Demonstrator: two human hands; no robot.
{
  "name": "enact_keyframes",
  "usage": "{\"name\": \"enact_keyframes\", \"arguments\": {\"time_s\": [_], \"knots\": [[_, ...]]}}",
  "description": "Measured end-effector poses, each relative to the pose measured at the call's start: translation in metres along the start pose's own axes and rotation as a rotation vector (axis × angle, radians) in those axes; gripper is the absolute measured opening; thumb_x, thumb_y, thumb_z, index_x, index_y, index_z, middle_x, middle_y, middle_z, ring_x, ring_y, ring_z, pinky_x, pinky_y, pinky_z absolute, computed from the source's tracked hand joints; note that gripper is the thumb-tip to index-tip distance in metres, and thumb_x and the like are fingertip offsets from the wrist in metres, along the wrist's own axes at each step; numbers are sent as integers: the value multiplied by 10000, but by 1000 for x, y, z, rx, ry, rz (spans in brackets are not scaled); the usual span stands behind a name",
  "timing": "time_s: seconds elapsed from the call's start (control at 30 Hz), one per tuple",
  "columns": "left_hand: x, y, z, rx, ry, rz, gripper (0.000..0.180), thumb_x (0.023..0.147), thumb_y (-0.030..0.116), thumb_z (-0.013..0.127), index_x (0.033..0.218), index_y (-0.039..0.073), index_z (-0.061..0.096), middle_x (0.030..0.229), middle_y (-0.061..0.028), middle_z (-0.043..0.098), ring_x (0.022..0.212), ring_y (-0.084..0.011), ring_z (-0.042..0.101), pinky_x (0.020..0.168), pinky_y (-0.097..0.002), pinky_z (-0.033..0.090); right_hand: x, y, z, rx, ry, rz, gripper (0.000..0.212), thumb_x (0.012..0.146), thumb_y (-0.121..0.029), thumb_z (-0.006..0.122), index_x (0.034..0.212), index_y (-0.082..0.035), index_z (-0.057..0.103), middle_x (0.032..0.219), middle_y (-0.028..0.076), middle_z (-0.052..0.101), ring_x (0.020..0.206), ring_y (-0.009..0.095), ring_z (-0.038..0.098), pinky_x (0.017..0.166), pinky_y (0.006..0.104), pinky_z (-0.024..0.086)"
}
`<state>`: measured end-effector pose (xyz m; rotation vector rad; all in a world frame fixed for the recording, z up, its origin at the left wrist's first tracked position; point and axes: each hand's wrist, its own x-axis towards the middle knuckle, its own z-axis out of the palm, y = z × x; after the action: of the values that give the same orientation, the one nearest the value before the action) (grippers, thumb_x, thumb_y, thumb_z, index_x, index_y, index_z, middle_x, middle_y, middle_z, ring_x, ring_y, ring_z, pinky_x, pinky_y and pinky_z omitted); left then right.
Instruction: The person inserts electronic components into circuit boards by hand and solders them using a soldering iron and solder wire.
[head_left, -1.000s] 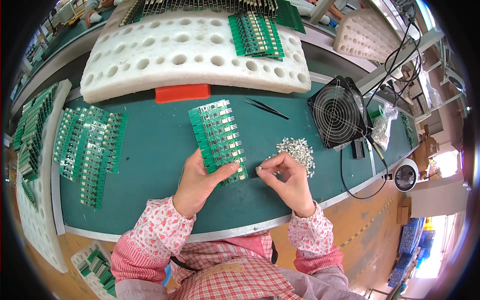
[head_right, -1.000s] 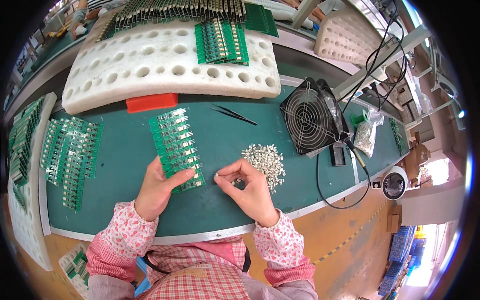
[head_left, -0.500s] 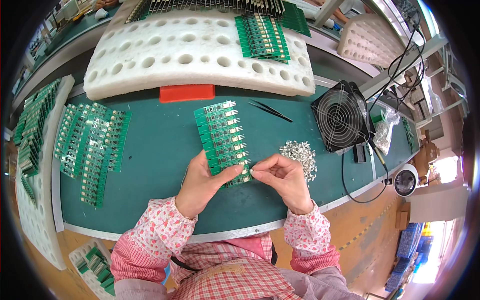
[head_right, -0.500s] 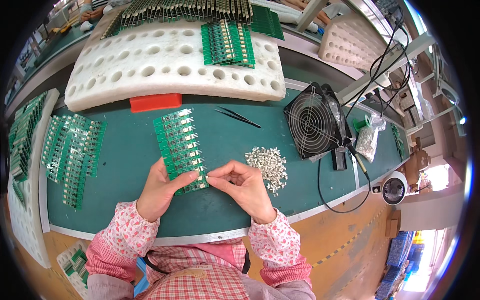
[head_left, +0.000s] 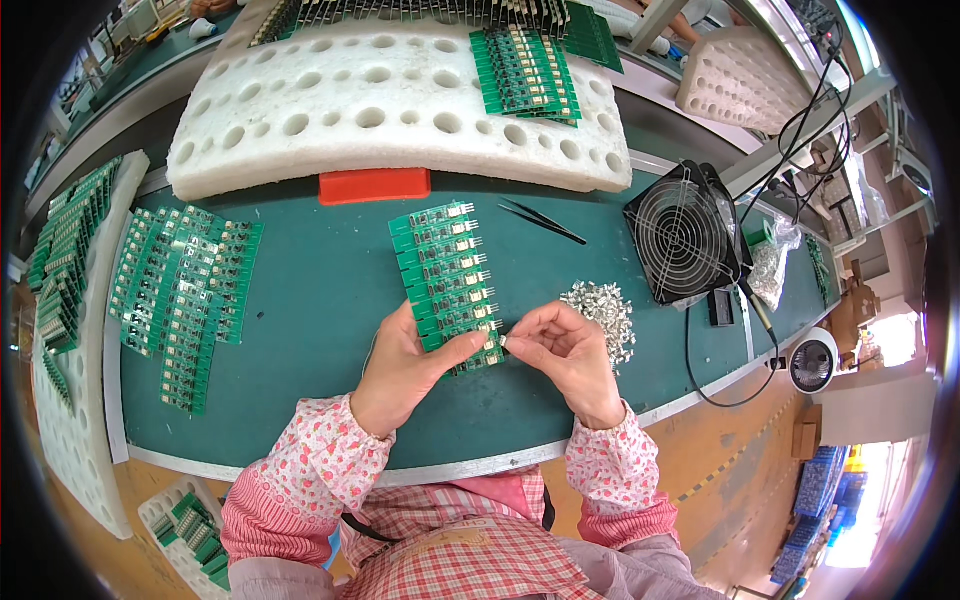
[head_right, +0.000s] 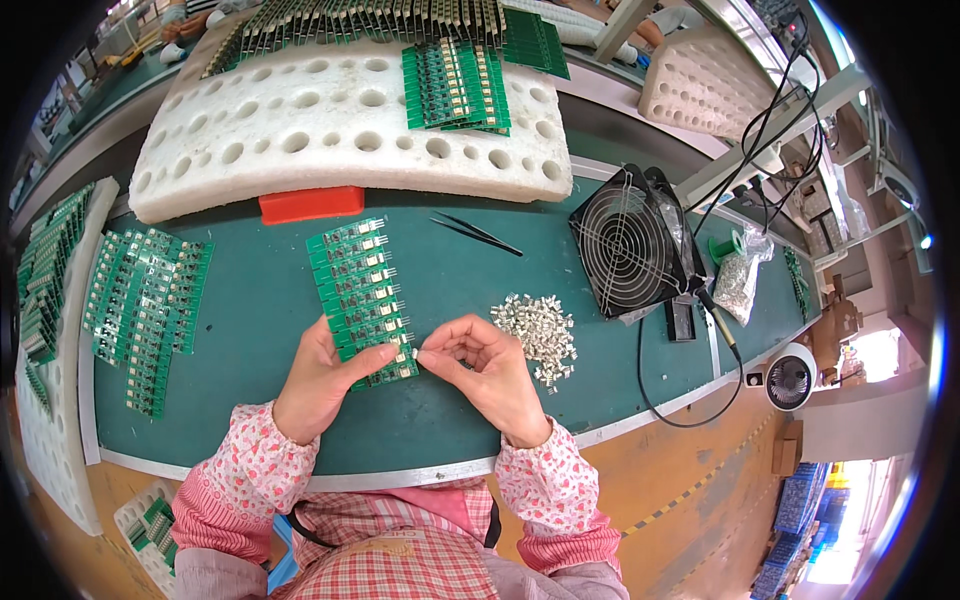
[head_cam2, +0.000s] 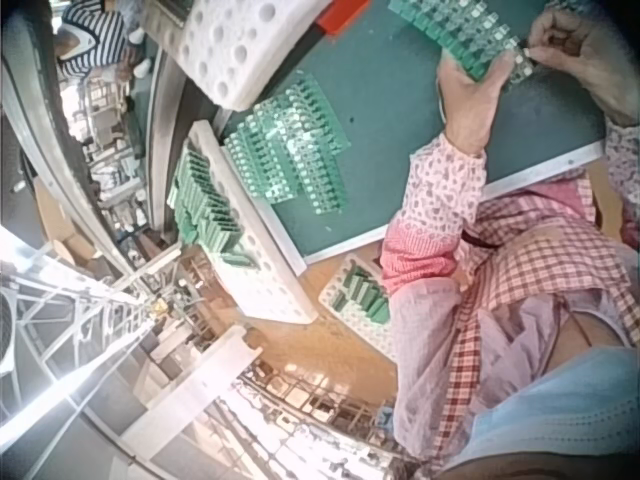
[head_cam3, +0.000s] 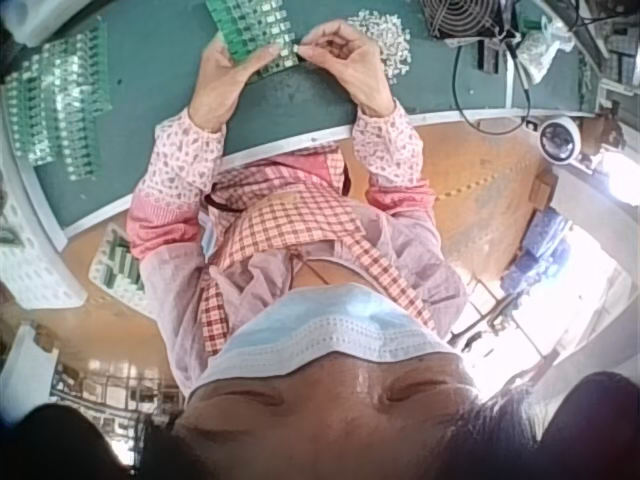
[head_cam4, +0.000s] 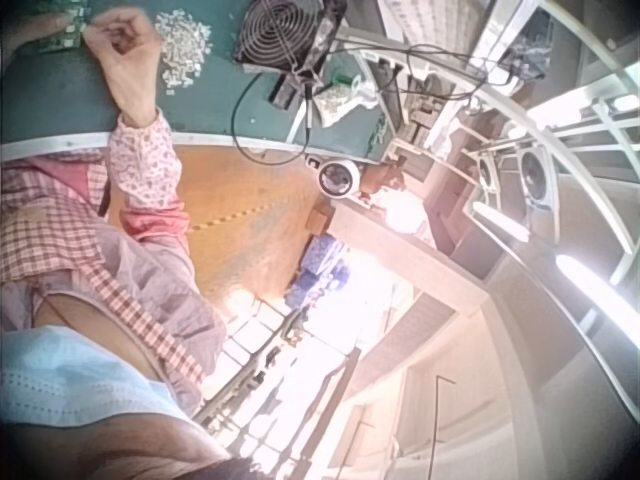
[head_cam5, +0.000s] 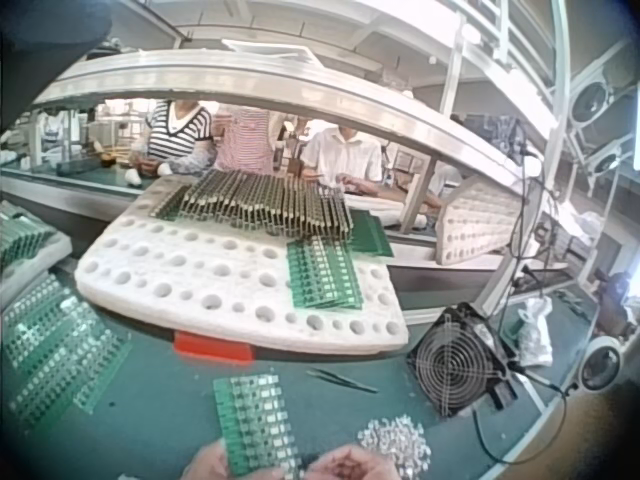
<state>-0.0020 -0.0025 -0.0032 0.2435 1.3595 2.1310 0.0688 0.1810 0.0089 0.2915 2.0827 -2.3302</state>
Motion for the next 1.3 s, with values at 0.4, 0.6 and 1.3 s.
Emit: {"name": "enact_keyframes", "arguments": {"time_s": [0.4,0.6,1.3], "knots": [[0,-2,0,19,-15,-2,299,842,25,681,1112,14,554,1004,-34,646,877,-87,612,765,-237,507,3,-1,-3,97,-24,87,339,825,41,674,1072,-24,451,893,58,637,835,89,609,759,202,486],[-1,-2,1,26,-31,-27,301,844,-2,670,1122,10,554,1002,-27,647,867,-77,613,739,-226,513,4,-6,-7,50,-73,124,362,825,26,682,1091,-28,442,876,55,636,820,82,600,738,200,473],[-1,-4,1,101,-51,-23,275,836,-10,674,1094,1,582,974,-25,657,827,-73,616,702,-221,518,6,-10,-10,-6,-149,154,354,833,23,663,1118,-24,458,851,24,619,815,77,585,766,229,453]]}}
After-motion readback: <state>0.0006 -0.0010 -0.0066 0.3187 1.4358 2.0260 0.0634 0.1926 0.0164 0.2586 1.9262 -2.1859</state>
